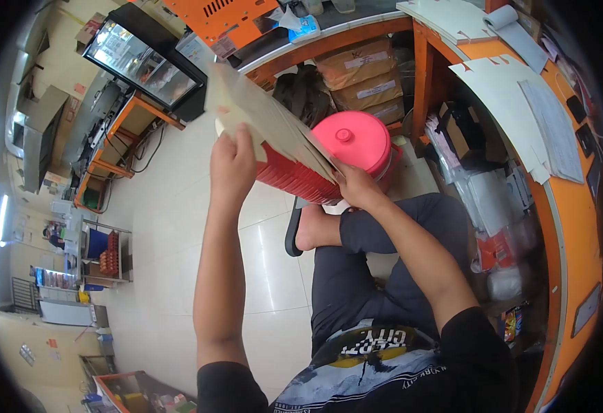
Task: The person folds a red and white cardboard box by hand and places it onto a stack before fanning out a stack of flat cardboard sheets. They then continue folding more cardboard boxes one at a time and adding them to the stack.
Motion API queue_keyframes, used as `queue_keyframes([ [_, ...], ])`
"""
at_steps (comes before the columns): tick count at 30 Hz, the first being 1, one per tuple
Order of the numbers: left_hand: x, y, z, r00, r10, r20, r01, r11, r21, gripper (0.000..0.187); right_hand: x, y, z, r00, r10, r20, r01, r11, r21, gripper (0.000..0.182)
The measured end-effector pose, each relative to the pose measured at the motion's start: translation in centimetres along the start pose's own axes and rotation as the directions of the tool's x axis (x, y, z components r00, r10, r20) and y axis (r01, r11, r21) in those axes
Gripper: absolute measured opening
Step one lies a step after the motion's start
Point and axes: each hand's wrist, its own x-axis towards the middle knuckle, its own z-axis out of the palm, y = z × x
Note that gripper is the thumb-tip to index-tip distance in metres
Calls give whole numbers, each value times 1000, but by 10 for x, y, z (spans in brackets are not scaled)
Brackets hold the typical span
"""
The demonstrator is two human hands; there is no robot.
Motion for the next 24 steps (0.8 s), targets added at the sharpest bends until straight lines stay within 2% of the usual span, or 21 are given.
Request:
queue_keyframes([
  [3, 29, -2, 9, 998, -7, 63, 6, 1000, 14, 54, 20, 6, -2, 999, 11, 38, -9, 998, -54, 43],
  [4, 37, 0, 10, 997, -21, 80, 21, 1000, -1, 56, 23, 6, -5, 1000, 21, 4, -21, 1000, -12, 42],
  [6, 48, 16, 10, 978, -56, 200, 101, 970, -221, 56, 31, 8, -18, 997, 40, -69, -36, 997, 71, 39],
  [7, 53, 24, 10, 963, -62, 261, 149, 934, -326, 56, 38, 14, -25, 995, 29, -97, -23, 998, 56, 38],
  [8, 60, 24, 13, 966, 15, 257, 61, 957, -285, 55, 48, 24, -34, 992, 17, -126, -12, 999, 41, 37],
  [9, 75, 10, 14, 952, 133, 278, -121, 991, -59, 60, 59, 30, -42, 988, 4, -156, 0, 1000, 26, 36],
  [10, 75, 6, 17, 944, 187, 271, -220, 970, 100, 63, 65, 24, -56, 976, 107, -190, -108, 994, 5, 34],
  [11, 71, 1, 19, 933, 237, 271, -308, 916, 257, 66, 76, 35, -62, 973, 112, -200, -114, 993, -3, 33],
  [12, 67, -1, 23, 933, 246, 261, -325, 888, 326, 69, 90, 57, -66, 971, 112, -210, -117, 993, -14, 33],
  [13, 66, -11, 28, 887, 413, 207, -461, 815, 351, 62, 99, 54, -77, 968, 110, -225, -118, 993, -21, 33],
  [14, 65, -20, 33, 872, 450, 194, -490, 788, 373, 51, 101, 54, -89, 953, 205, -221, -226, 971, -74, 37],
  [17, 66, -42, 65, 838, 538, 93, -518, 728, 450, 30, 131, 92, -112, 967, 137, -216, -164, 980, -109, 41],
  [18, 68, -44, 79, 823, 566, 48, -517, 711, 478, 26, 132, 77, -123, 975, 121, -184, -131, 991, -41, 40],
  [21, 66, -22, 114, 835, 532, -139, -384, 745, 545, 25, 167, 92, -127, 865, 103, -490, -217, 959, -181, 43],
  [24, 69, -9, 136, 858, 477, -188, -285, 748, 599, 31, 167, 29, -164, 699, 236, -676, -159, 972, 175, 44],
])
